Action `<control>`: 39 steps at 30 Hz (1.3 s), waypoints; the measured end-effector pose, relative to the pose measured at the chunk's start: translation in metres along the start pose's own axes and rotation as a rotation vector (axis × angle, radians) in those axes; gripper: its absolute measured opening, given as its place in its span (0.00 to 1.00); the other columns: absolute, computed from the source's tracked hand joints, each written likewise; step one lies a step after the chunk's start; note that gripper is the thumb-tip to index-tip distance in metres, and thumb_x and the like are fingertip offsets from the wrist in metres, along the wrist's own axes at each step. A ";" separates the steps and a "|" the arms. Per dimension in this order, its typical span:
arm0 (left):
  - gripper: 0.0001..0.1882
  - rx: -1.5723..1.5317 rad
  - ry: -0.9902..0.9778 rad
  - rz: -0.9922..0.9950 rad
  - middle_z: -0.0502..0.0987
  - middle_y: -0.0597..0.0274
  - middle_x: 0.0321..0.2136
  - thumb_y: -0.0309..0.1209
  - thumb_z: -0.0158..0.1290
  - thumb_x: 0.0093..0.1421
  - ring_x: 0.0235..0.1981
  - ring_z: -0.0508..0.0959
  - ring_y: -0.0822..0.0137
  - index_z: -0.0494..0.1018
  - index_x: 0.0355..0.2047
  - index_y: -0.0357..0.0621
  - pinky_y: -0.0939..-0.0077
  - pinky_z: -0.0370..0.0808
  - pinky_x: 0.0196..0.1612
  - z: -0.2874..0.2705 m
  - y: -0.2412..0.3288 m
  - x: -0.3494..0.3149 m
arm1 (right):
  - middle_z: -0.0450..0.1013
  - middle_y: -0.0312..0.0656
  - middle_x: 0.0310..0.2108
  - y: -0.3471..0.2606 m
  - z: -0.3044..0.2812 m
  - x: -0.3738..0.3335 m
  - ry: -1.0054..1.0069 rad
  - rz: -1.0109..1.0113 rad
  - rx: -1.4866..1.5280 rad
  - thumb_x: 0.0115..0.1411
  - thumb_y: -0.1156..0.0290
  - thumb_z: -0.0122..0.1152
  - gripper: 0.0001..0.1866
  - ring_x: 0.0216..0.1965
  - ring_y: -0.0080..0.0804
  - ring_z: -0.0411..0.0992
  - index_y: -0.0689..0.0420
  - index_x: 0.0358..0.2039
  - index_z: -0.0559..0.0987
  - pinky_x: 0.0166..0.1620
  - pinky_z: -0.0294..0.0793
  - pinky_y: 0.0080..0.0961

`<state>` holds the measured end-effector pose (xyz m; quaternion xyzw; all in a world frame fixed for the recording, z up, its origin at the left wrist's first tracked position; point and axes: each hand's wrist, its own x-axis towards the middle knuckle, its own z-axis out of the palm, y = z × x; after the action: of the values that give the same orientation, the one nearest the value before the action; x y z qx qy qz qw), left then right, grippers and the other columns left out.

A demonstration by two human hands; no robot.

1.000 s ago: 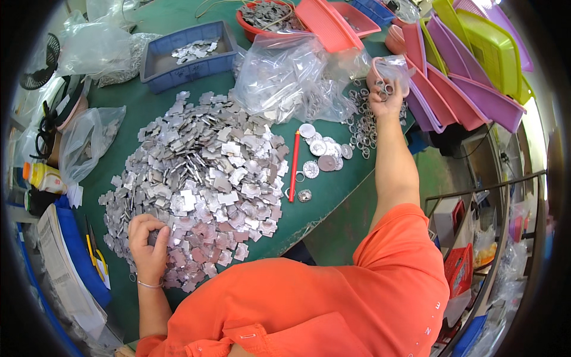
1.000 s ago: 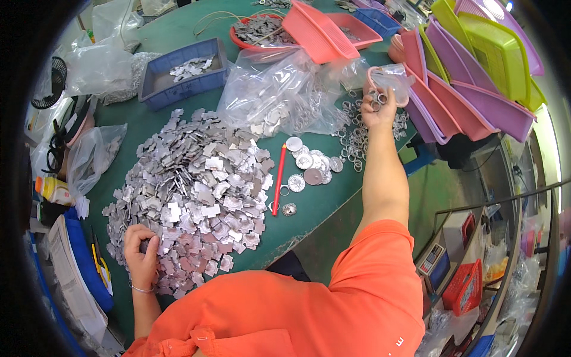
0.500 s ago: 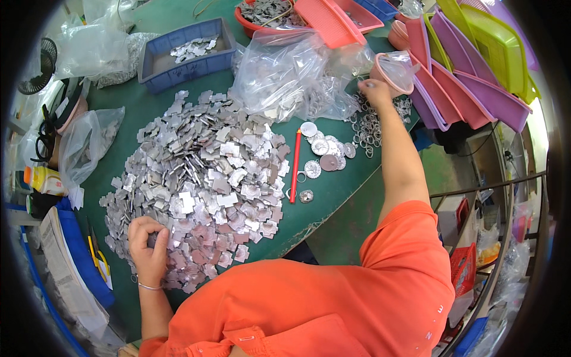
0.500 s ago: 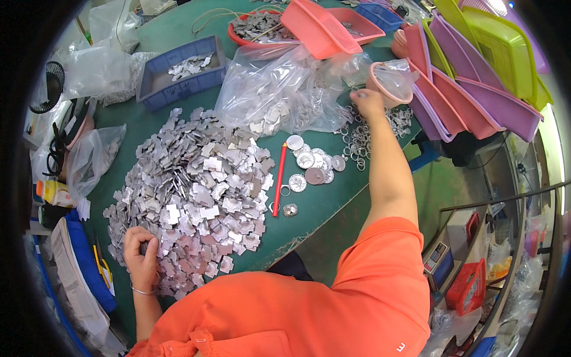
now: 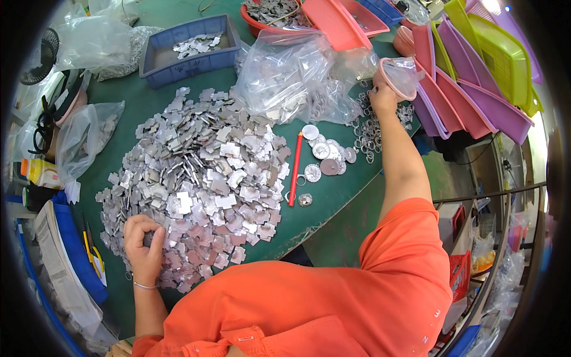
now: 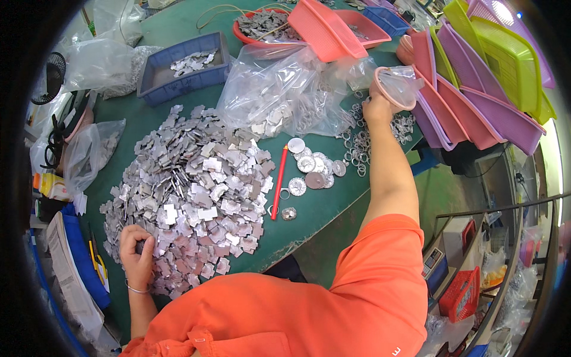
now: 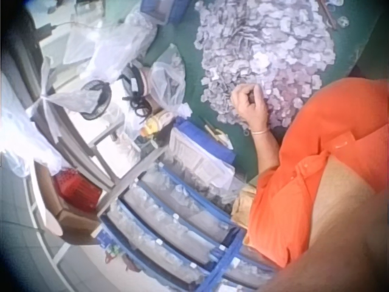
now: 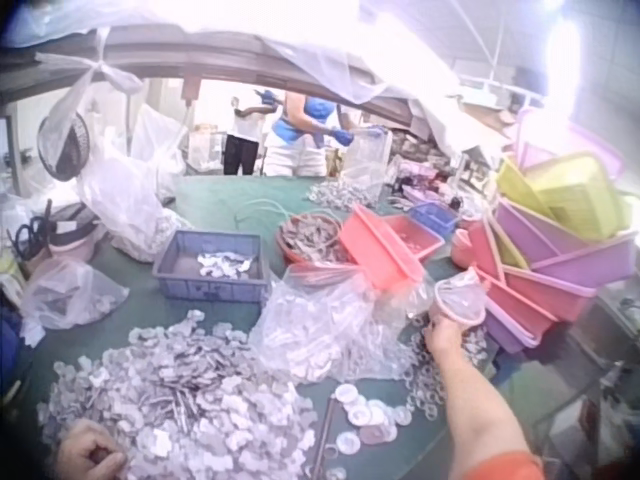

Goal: The person sorts through a pile of small metal parts, placing some into plastic bags while holding a pen.

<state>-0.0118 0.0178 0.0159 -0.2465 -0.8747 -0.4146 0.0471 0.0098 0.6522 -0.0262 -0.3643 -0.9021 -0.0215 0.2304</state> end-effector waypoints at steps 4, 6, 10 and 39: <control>0.05 -0.014 -0.004 -0.012 0.69 0.59 0.28 0.23 0.57 0.47 0.32 0.69 0.62 0.70 0.23 0.39 0.72 0.65 0.39 0.001 0.000 0.000 | 0.74 0.52 0.35 -0.010 -0.017 -0.003 -0.162 0.054 -0.061 0.45 0.64 0.62 0.17 0.39 0.51 0.72 0.53 0.37 0.77 0.43 0.71 0.40; 0.05 -0.003 -0.002 -0.008 0.69 0.59 0.27 0.23 0.57 0.47 0.32 0.69 0.62 0.70 0.22 0.39 0.72 0.64 0.39 0.001 0.000 -0.001 | 0.75 0.52 0.34 -0.006 -0.016 -0.007 -0.062 0.097 0.007 0.45 0.65 0.63 0.17 0.38 0.51 0.72 0.55 0.36 0.77 0.42 0.71 0.39; 0.06 -0.003 0.003 -0.004 0.69 0.59 0.27 0.24 0.57 0.46 0.32 0.69 0.62 0.70 0.22 0.39 0.72 0.64 0.39 0.003 0.000 0.000 | 0.75 0.52 0.31 -0.002 -0.017 -0.004 0.000 0.234 0.400 0.43 0.67 0.63 0.16 0.36 0.50 0.73 0.58 0.35 0.77 0.40 0.71 0.37; 0.05 -0.036 0.014 0.021 0.72 0.60 0.27 0.26 0.59 0.44 0.32 0.71 0.59 0.73 0.21 0.43 0.69 0.65 0.37 -0.011 0.003 0.002 | 0.71 0.38 0.28 -0.222 -0.106 -0.021 -0.822 0.227 2.326 0.52 0.71 0.56 0.07 0.16 0.19 0.62 0.59 0.32 0.72 0.15 0.54 0.15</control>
<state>-0.0136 0.0120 0.0255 -0.2535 -0.8642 -0.4313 0.0531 -0.0820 0.4537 0.0881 0.0007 -0.3541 0.9278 0.1174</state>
